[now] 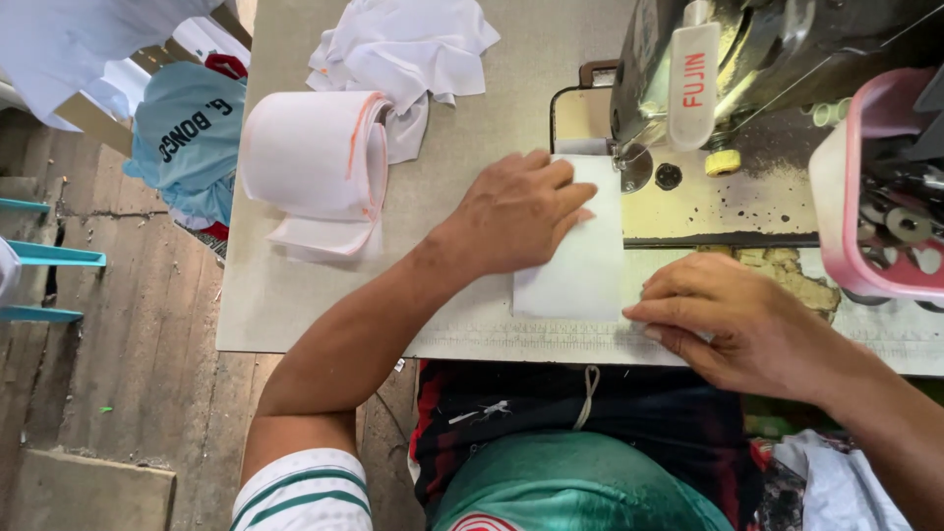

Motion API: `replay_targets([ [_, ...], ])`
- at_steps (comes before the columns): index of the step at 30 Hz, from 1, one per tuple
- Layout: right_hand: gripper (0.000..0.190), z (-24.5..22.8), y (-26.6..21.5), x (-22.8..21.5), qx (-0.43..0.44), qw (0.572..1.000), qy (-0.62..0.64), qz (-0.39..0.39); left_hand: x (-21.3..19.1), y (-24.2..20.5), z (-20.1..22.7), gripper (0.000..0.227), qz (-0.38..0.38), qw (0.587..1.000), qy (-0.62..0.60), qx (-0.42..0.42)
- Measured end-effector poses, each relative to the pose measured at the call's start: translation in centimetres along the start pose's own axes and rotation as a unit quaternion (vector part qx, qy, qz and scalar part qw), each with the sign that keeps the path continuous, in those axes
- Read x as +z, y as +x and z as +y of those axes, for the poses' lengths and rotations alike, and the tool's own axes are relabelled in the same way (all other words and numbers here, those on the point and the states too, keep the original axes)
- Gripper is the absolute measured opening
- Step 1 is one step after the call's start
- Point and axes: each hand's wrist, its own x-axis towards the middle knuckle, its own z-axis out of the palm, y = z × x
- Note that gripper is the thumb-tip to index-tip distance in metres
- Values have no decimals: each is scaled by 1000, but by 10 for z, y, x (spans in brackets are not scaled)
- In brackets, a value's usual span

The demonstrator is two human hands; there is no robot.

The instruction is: Cutting and aligning small pieces of white fabric at a sewing workstation.

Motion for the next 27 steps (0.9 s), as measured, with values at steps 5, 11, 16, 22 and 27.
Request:
replay_targets([
  [5,23,23,-3,5,-9,992,-125,28,26,2,-23,24,68,991,-71,91],
  [11,16,35,4,19,1,977,-208,48,29,-4,-12,24,79,991,-72,81],
  [16,23,30,13,24,-18,980,-195,38,24,-9,-9,37,58,993,-41,94],
  [22,34,30,23,26,-42,966,-250,40,19,-8,-5,38,48,990,-97,90],
  [27,29,38,21,26,-67,955,-285,50,18,-9,-3,41,23,991,-115,68],
])
